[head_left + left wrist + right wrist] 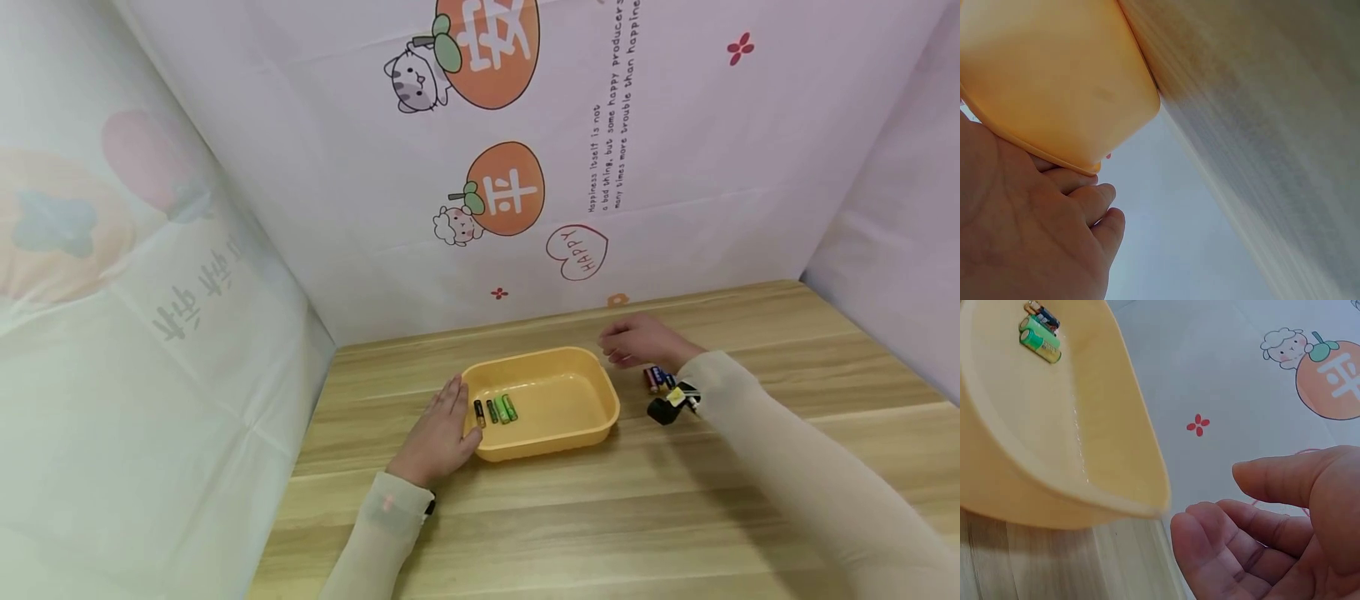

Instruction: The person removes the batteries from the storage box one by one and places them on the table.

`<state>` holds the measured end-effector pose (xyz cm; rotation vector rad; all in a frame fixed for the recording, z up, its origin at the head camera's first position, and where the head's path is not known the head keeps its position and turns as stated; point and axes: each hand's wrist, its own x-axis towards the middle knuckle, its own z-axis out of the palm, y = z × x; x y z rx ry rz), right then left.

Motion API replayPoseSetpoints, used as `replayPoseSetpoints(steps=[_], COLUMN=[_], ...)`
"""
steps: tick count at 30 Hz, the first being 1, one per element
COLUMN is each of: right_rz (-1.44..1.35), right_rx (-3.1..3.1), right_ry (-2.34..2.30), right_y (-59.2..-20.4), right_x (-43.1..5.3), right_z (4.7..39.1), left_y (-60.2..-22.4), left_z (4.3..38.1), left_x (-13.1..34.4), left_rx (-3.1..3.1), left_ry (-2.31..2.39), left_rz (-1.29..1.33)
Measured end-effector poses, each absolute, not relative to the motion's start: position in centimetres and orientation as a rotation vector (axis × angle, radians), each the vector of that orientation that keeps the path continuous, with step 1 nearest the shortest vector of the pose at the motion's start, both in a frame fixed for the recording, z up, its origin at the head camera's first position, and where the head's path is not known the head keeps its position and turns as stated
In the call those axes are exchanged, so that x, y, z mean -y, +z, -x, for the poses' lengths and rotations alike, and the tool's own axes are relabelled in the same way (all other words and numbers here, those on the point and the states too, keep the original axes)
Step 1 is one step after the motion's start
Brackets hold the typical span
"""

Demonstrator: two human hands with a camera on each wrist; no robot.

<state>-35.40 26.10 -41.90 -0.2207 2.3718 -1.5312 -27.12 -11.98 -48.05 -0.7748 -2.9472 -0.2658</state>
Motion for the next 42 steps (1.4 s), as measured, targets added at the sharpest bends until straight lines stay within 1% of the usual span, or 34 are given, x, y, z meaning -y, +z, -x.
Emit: replayPoseSetpoints(steps=[9,18,31,42], right_rz=[0.186,0.206,0.230,0.245], right_rx=[-2.318,-2.251,-2.170,-2.151], right_ry=[-1.569,-1.610,-1.620,-1.617], right_y=[-42.5,-42.5,-44.0,-44.3], right_x=[-24.3,-22.2,-19.9,-18.0], right_z=[36.0,35.7,35.7,35.6], left_y=[-48.1,-48.0,-47.9,-47.8], left_z=[27.2,27.2,27.2,27.0], left_x=[12.0,12.0,11.9,11.9], left_rx=[2.955,2.960,2.963,2.956], left_ry=[-0.273,-0.270,-0.277,-0.282], left_rz=[0.775,0.770,0.763,0.768])
